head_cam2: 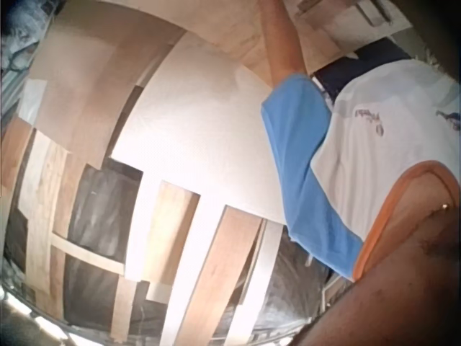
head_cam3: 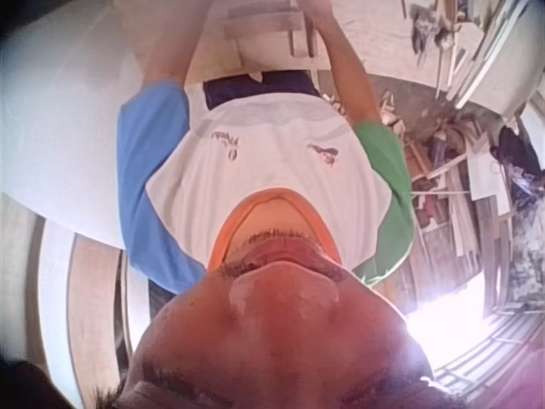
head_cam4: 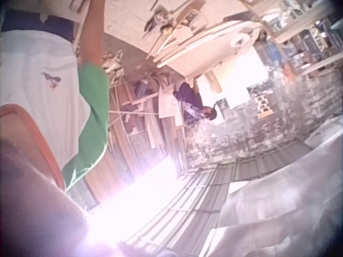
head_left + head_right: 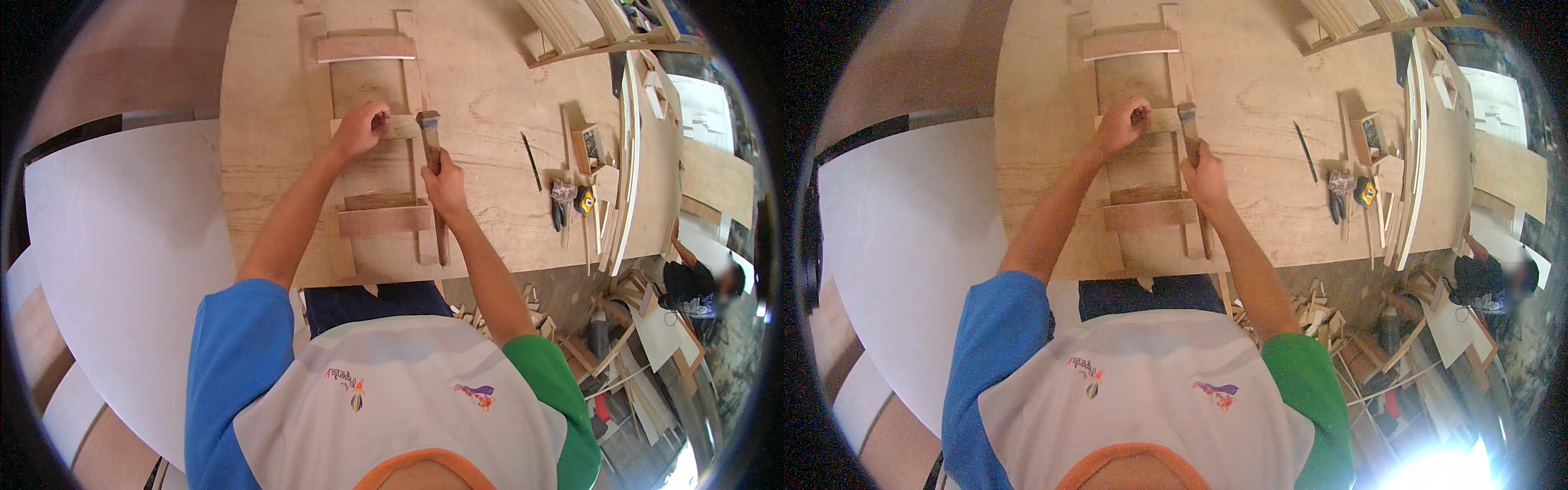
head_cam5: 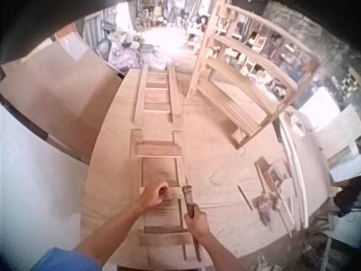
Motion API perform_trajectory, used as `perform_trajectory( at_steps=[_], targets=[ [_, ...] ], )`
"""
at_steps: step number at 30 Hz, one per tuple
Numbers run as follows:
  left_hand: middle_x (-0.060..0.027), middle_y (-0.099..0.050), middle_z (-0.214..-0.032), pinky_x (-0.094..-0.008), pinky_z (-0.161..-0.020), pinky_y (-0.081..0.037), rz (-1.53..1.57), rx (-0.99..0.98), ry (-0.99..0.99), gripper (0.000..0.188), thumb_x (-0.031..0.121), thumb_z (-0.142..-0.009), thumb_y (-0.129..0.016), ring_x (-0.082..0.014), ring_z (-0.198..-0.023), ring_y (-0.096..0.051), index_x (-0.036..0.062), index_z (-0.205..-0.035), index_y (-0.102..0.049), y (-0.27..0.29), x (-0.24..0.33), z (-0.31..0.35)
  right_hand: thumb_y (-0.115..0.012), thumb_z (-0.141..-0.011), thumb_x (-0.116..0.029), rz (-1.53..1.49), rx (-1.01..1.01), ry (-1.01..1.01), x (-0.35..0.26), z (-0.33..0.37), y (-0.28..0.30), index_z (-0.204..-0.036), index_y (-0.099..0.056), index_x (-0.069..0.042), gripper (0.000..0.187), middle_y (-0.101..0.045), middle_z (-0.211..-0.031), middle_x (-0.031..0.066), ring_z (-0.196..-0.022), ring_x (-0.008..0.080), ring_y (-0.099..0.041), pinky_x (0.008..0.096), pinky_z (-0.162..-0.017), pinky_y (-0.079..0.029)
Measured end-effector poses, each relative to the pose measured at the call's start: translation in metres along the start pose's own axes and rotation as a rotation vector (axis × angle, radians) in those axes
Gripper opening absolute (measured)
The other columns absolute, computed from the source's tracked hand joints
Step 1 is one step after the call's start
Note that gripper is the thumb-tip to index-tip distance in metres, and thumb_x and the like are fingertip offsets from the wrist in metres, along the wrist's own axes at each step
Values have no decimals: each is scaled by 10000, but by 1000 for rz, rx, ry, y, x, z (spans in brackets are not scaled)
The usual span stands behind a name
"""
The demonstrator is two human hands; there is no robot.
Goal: The person positions wooden rungs onto a side rail and secures them by hammering nails into the joints to assemble a ladder-like structure.
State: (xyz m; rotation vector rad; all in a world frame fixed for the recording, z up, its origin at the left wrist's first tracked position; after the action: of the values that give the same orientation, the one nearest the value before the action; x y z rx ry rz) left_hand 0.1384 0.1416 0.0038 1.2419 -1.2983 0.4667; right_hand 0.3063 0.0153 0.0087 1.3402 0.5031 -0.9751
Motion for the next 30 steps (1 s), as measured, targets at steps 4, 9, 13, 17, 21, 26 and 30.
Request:
perform_trajectory(
  at_steps=[4, 9, 13, 17, 21, 26, 30],
  targets=[
    [-112, -600, -797, -362, -674, -503, -48, 1, 53, 204, -29, -753, -646, -256, -740, -620, 54, -923, -571, 7, -2, 0, -623, -843, -132, -92, 8, -10, -27, 1, 18, -1140, -538, 48, 357, -622, -730, 242, -652, 382, -651, 424, -590, -501],
    [-118, -593, -790, -364, -674, -499, -5, -20, 13, 205, -34, -747, -647, -257, -735, -613, 53, -915, -567, 3, -5, 0, -616, -835, -107, 38, -40, 38, -28, 1, 6, -1132, -528, 68, 356, -611, -706, 233, -651, 368, -648, 410, -598, -503],
    [-130, -585, -778, -368, -657, -487, -61, 30, 1, 194, -33, -748, -647, -270, -710, -606, 46, -904, -563, 8, 7, -1, -606, -844, -123, -80, 11, 23, -18, 2, 12, -1071, -537, 56, 297, -589, -669, 205, -613, 311, -614, 392, -568, -486],
    [-138, -584, -771, -369, -647, -481, -57, -21, -67, 178, -21, -755, -650, -291, -705, -605, 39, -893, -555, 9, 1, -7, -614, -832, -128, 8, -45, 7, -9, -11, 3, -1033, -542, 54, 281, -597, -685, 235, -653, 371, -644, 412, -593, -497],
    [-138, -587, -757, -382, -650, -484, -54, 20, 24, 165, -10, -761, -653, -301, -714, -608, 36, -884, -552, 6, -2, 3, -609, -831, -129, -88, -7, -37, -12, -4, 10, -1021, -547, 44, 265, -595, -663, 179, -602, 284, -611, 383, -555, -479],
    [-138, -595, -772, -390, -667, -489, -84, 25, -118, 163, 1, -766, -659, -306, -736, -615, 36, -884, -552, 7, 8, 3, -608, -814, -144, -68, -42, -26, -16, -4, 4, -1036, -557, 38, 292, -612, -724, 241, -691, 389, -640, 437, -637, -497],
    [-134, -601, -781, -381, -672, -493, -74, 22, -28, 175, 11, -758, -674, -301, -752, -616, 41, -883, -554, 0, 3, 4, -605, -814, -127, -5, -71, -51, -6, -6, 0, -1025, -560, 34, 270, -597, -707, 234, -680, 371, -639, 424, -633, -497]
  ],
)
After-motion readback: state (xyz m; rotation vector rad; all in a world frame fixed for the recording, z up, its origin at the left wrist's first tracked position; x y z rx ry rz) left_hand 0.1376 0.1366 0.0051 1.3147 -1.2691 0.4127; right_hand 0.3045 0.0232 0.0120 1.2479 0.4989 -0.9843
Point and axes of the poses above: each hand's wrist, its own z-axis away from the middle knuckle, its own y-axis out of the back of the hand, x = y × z, the point moved 10 cm from there along -z, towards the middle knuckle
